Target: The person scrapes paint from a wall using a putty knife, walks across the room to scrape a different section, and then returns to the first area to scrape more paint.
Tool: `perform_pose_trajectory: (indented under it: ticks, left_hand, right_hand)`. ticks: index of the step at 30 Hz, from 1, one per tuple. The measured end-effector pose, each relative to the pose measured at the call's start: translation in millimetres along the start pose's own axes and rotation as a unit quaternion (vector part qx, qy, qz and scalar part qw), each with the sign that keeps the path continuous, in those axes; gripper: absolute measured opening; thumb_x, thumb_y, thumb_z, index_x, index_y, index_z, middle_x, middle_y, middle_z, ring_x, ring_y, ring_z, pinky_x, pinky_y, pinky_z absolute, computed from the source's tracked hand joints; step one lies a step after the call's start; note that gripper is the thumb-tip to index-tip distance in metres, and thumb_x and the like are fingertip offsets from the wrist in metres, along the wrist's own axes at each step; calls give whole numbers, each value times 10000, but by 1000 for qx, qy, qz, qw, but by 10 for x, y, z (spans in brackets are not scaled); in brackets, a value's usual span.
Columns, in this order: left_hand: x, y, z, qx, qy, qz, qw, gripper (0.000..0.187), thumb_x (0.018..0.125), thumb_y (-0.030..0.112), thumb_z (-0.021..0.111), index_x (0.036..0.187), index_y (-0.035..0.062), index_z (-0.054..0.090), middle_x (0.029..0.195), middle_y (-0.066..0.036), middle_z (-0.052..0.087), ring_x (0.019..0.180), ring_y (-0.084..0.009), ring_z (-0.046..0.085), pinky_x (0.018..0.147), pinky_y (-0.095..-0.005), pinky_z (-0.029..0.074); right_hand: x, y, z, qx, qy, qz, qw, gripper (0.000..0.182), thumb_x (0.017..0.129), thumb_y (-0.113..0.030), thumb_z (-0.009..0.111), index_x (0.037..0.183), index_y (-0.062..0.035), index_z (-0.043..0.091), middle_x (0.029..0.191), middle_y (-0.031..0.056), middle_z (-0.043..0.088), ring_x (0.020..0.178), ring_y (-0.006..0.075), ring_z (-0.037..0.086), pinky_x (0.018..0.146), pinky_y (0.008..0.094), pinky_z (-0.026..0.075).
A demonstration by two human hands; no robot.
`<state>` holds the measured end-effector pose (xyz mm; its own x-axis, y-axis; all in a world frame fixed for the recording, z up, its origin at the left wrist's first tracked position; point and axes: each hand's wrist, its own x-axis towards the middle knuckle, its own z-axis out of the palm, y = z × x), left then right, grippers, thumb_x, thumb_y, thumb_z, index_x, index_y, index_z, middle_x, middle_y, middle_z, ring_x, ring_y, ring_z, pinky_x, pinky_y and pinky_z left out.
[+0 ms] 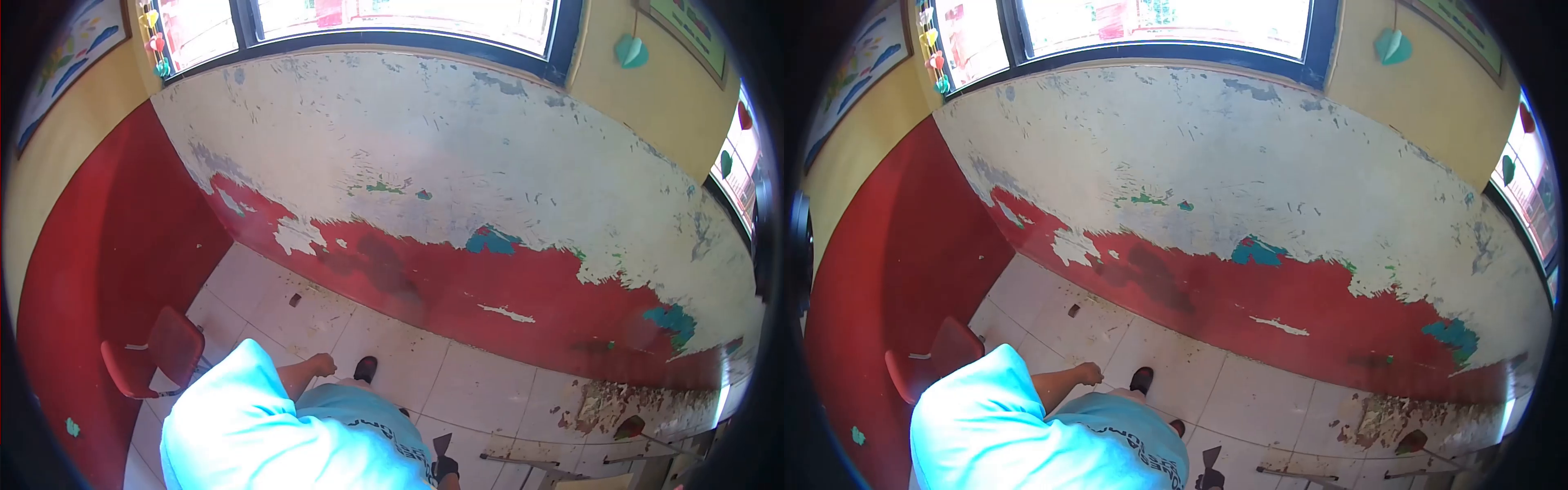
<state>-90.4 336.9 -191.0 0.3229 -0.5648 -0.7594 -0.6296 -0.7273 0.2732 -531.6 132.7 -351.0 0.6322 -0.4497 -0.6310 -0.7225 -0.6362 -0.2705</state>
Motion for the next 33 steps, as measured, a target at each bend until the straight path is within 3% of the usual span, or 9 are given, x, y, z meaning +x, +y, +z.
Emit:
perform_pose_trajectory:
  ticks: [5, 9, 12, 14, 17, 21, 26, 29, 33]
  left_hand:
    - [200, -262, 315, -155, 91, -65, 982, 246, 747, 258, 535, 805, 36, 625, 661, -137, 627, 615, -262, 618, 572, -355, 493]
    - [76, -270, 207, -273, 112, -56, 954, 252, 709, 263, 591, 808, 33, 616, 627, -139, 618, 537, -267, 602, 552, -354, 491]
    - [47, -512, 238, -320, 127, -63, 937, 257, 732, 271, 595, 830, 35, 610, 714, -132, 636, 582, -238, 614, 547, -338, 491]
    - [80, -902, 409, -180, 163, 99, 965, 224, 782, 235, 549, 844, 25, 599, 832, -124, 637, 631, -208, 619, 556, -320, 500]
    - [-12, -1228, 548, -343, 88, -95, 930, 221, 818, 195, 512, 903, 0, 570, 911, -126, 620, 743, -211, 623, 610, -352, 511]
    - [-331, -1576, 669, -489, 54, -241, 837, 273, 830, 201, 494, 989, -18, 531, 945, -148, 604, 798, -252, 618, 642, -396, 504]
    - [-513, -1940, 634, -519, 40, -269, 811, 292, 829, 194, 489, 1032, -16, 502, 979, -165, 585, 811, -285, 606, 675, -427, 485]
    - [-519, -2068, 469, -548, 47, -254, 795, 292, 825, 187, 495, 1035, -17, 493, 965, -168, 581, 810, -299, 597, 687, -445, 473]
    - [-339, -2200, 249, -562, 86, -238, 787, 293, 822, 183, 506, 1036, -17, 488, 951, -160, 583, 793, -287, 596, 679, -438, 471]
  right_hand:
    - [-729, -102, -47, -14, -28, 42, 999, 303, 844, -283, 391, 951, -102, 610, 912, 141, 623, 873, 316, 590, 747, 400, 466]
    - [-662, -162, -10, 213, -31, 134, 967, 251, 851, -265, 424, 900, -79, 585, 808, 126, 590, 749, 283, 574, 644, 388, 463]
    - [-484, -306, -130, 376, -29, 196, 905, 223, 856, -251, 449, 861, -61, 567, 731, 114, 566, 656, 259, 562, 567, 379, 461]
    - [-369, -409, -314, 477, -26, 233, 847, 213, 859, -242, 466, 835, -50, 555, 679, 106, 550, 594, 242, 554, 516, 373, 460]
    - [-131, -869, -761, 617, -17, 282, 735, 212, 864, -228, 491, 796, -32, 537, 601, 94, 525, 501, 218, 543, 439, 363, 458]
    - [98, -1705, -1838, 568, 105, 130, 806, 173, 857, -194, 461, 776, -46, 499, 595, 65, 503, 446, 183, 503, 397, 315, 426]
    - [48, -2992, -3659, 523, 274, -72, 803, 365, 864, -160, 477, 1211, -63, 416, 656, 24, 498, 497, 80, 492, 399, 231, 403]
    - [-236, -3683, -4687, 498, 384, -205, 750, 442, 868, -129, 466, 1284, -31, 354, 710, 36, 514, 545, 89, 500, 456, 235, 424]
    - [-217, -4196, -5748, 39, 725, -310, 613, 380, 846, -81, 476, 1225, -58, 459, 892, 114, 543, 629, 203, 550, 583, 305, 475]
